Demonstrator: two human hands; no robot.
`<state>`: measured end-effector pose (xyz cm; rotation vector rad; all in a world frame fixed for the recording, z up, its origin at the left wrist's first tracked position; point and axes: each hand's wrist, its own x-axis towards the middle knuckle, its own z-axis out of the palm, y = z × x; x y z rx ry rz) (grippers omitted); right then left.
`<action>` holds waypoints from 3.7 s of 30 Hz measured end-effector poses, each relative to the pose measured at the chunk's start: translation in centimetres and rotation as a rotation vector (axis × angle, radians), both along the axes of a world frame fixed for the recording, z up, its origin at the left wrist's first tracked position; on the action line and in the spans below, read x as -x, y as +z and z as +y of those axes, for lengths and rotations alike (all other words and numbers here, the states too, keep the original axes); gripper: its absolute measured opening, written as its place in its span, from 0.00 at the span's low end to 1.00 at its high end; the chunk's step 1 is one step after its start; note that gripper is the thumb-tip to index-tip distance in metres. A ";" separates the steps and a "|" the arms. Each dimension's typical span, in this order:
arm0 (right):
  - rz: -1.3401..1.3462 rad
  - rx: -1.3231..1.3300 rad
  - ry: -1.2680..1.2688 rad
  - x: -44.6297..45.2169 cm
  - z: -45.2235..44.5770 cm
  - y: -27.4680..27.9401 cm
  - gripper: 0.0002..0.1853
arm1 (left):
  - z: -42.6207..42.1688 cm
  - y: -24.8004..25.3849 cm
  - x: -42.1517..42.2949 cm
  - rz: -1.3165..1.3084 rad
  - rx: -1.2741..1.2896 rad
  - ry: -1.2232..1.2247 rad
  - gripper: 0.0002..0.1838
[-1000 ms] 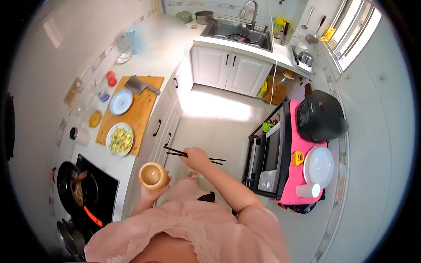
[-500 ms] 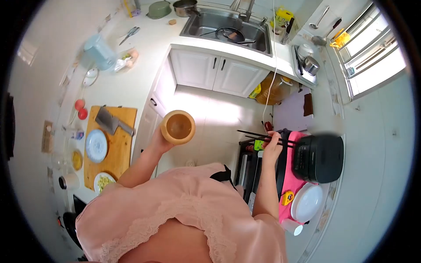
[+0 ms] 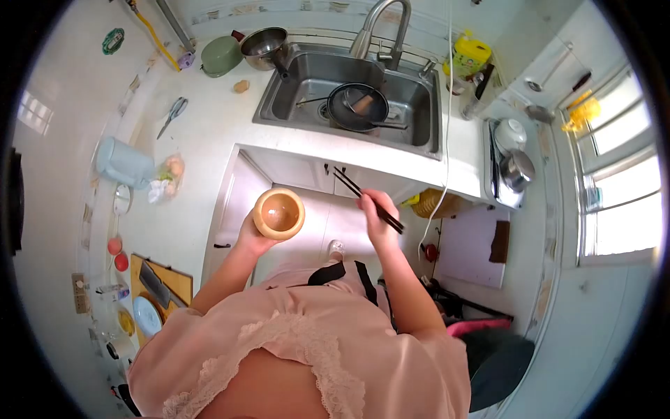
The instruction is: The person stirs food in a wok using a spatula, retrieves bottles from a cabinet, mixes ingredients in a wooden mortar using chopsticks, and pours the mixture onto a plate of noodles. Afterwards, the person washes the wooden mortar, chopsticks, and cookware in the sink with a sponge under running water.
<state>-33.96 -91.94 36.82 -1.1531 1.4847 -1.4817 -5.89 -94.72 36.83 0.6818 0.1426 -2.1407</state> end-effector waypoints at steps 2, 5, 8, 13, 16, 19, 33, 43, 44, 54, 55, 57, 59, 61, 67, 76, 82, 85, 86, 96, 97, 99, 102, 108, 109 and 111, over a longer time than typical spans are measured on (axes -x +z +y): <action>0.096 0.046 0.111 -0.6 -5.4 -0.4 0.10 | -3.9 -1.0 0.6 -0.035 0.060 0.014 0.17; 0.105 0.041 0.237 -2.4 -12.3 0.8 0.11 | -10.3 -1.6 2.3 -0.060 0.133 0.041 0.16; 0.197 0.095 0.204 -2.9 -18.5 -0.1 0.12 | -18.2 -2.9 4.4 -0.174 0.101 0.046 0.16; 0.149 -0.181 0.162 -2.7 -26.2 0.2 0.18 | -30.4 -5.5 7.8 -0.248 0.163 -0.182 0.18; 0.301 -0.039 0.147 -1.6 -30.9 -2.7 0.20 | -36.0 -8.2 9.4 -0.274 0.121 -0.300 0.19; 0.380 0.011 0.206 -1.1 -35.5 -3.8 0.22 | -39.4 -11.1 9.7 -0.187 0.099 -0.350 0.20; 0.778 -0.047 0.032 2.6 -40.9 -4.8 0.17 | -48.1 -20.4 9.0 -0.369 -0.398 -0.528 0.17; 0.875 -0.280 0.250 8.2 -37.5 -12.4 0.14 | -48.3 -23.9 8.9 -0.928 -0.551 -0.747 0.22; 0.859 -0.296 0.289 8.8 -37.6 -12.5 0.14 | -48.4 -23.9 8.6 -1.132 -0.493 -0.794 0.23; 0.839 -0.172 0.316 12.1 -39.3 -11.3 0.19 | -48.4 -19.1 14.6 -2.105 1.293 -0.751 0.17; 0.837 -0.141 0.312 12.4 -39.5 -11.8 0.19 | -48.8 -19.7 14.9 -2.090 1.297 -0.774 0.16; 0.827 -0.091 0.308 12.6 -39.7 -12.5 0.19 | -48.9 -20.5 15.1 -2.055 1.299 -0.835 0.14; 0.697 0.021 0.151 12.4 -39.9 -12.4 0.14 | -48.1 -15.3 16.6 -2.102 1.332 -0.628 0.09; 0.590 0.118 -0.048 12.3 -40.7 -10.8 0.09 | -47.4 -12.6 17.6 -2.111 1.381 -0.282 0.07; 0.364 -0.272 -0.167 11.6 -44.8 -14.2 0.10 | -43.5 -5.9 20.7 -1.529 0.864 0.071 0.11; 0.218 -0.317 -0.170 11.8 -48.9 -20.1 0.15 | -44.9 -10.5 21.1 -1.521 0.793 -0.407 0.10; 0.118 -0.043 -0.235 12.6 -42.9 -11.7 0.07 | -43.4 -9.0 24.8 -1.236 0.595 -0.499 0.14; 0.283 0.108 -0.019 12.2 -39.6 -9.7 0.14 | -43.2 -10.9 26.2 -0.807 0.089 -0.446 0.06; 0.296 0.054 0.003 11.3 -38.7 -9.4 0.16 | -43.4 -12.4 26.1 -0.737 0.028 -0.479 0.11; 0.446 -0.154 0.217 11.2 -38.4 -10.0 0.23 | -44.2 -11.2 28.5 -0.400 -0.322 -0.671 0.23; 0.494 -0.237 0.292 11.5 -38.5 -9.3 0.24 | -43.9 -11.1 28.2 -0.412 -0.283 -0.699 0.21; 0.582 -0.406 0.447 12.4 -38.7 -6.6 0.24 | -43.6 -11.1 27.3 -0.439 -0.210 -0.752 0.19; 0.824 -0.310 0.537 13.7 -39.0 2.7 0.17 | -43.6 -19.1 24.1 -0.294 -0.127 -0.788 0.08; 0.871 -0.168 0.455 14.7 -38.5 17.7 0.15 | -43.6 -12.0 25.2 -0.334 -0.466 -0.657 0.09; 0.866 -0.219 0.416 14.2 -39.0 18.7 0.14 | -43.4 -11.4 25.4 -0.380 -0.424 -0.676 0.11; 0.861 -0.329 0.345 13.0 -40.0 20.5 0.13 | -42.9 -10.3 25.3 -0.382 -0.378 -0.747 0.12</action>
